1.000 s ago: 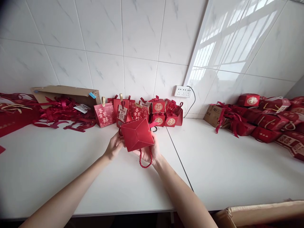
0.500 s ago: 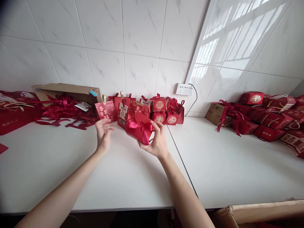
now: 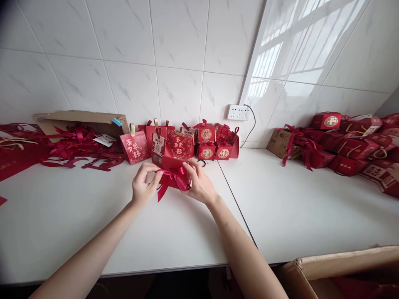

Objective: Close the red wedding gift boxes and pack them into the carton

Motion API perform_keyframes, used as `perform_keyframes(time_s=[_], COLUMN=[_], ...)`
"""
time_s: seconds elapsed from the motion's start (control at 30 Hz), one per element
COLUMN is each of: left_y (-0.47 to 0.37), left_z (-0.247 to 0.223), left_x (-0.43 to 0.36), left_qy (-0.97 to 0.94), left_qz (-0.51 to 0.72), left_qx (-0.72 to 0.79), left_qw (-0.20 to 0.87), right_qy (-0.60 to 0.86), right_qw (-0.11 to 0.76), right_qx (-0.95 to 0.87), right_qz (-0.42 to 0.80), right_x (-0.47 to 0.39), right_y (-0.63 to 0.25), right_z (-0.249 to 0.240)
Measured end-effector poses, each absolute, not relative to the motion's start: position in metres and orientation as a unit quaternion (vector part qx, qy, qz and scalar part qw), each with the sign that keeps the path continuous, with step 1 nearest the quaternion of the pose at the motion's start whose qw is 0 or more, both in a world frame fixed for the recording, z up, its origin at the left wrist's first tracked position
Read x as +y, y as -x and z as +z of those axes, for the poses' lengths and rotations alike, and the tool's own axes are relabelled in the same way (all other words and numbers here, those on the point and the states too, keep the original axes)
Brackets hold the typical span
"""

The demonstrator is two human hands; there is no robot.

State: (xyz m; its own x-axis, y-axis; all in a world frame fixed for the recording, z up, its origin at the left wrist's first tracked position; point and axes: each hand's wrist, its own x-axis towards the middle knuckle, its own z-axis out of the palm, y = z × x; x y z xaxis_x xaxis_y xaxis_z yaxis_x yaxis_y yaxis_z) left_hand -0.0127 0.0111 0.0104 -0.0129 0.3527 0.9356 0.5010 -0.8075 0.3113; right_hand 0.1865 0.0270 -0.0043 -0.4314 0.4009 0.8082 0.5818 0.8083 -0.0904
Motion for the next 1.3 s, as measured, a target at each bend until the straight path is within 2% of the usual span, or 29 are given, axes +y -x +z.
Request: perform_keyframes(time_s=[0.13,0.23,0.33,0.5,0.6,0.67,0.73,0.8,1.0,1.3], left_y=[0.014,0.013,0.012,0.013,0.014,0.013,0.01,0.007,0.004,0.004], left_z=[0.012,0.013,0.013,0.012,0.008,0.006,0.003,0.001,-0.005,-0.011], left_x=[0.004,0.001,0.004,0.015,0.019,0.019,0.017,0.015,0.015,0.023], left_qy=[0.732,0.739,0.724,0.65,0.633,0.628,0.624,0.62,0.604,0.591], left_qz=[-0.597,-0.578,-0.607,-0.644,-0.629,-0.632,-0.637,-0.641,-0.652,-0.664], left_qx=[-0.231,-0.208,-0.256,-0.386,-0.4,-0.405,-0.408,-0.411,-0.419,-0.43], left_qw=[0.233,0.278,0.204,-0.118,-0.208,-0.208,-0.197,-0.188,-0.186,-0.159], right_qy=[0.278,0.275,0.275,0.246,0.253,0.271,0.285,0.3,0.362,0.321], right_qw=[0.466,0.482,0.471,0.443,0.428,0.436,0.476,0.519,0.541,0.515], right_qx=[-0.834,-0.828,-0.834,-0.861,-0.867,-0.846,-0.784,-0.717,-0.667,-0.681], right_qz=[-0.1,-0.087,-0.085,-0.044,0.029,0.146,0.278,0.357,0.362,0.41], right_x=[0.029,0.029,0.027,0.024,0.021,0.019,0.016,0.013,0.013,0.022], right_y=[-0.187,-0.188,-0.187,-0.182,-0.18,-0.178,-0.176,-0.172,-0.165,-0.177], right_z=[-0.005,-0.004,-0.003,-0.006,-0.007,-0.006,-0.004,-0.002,0.002,0.0])
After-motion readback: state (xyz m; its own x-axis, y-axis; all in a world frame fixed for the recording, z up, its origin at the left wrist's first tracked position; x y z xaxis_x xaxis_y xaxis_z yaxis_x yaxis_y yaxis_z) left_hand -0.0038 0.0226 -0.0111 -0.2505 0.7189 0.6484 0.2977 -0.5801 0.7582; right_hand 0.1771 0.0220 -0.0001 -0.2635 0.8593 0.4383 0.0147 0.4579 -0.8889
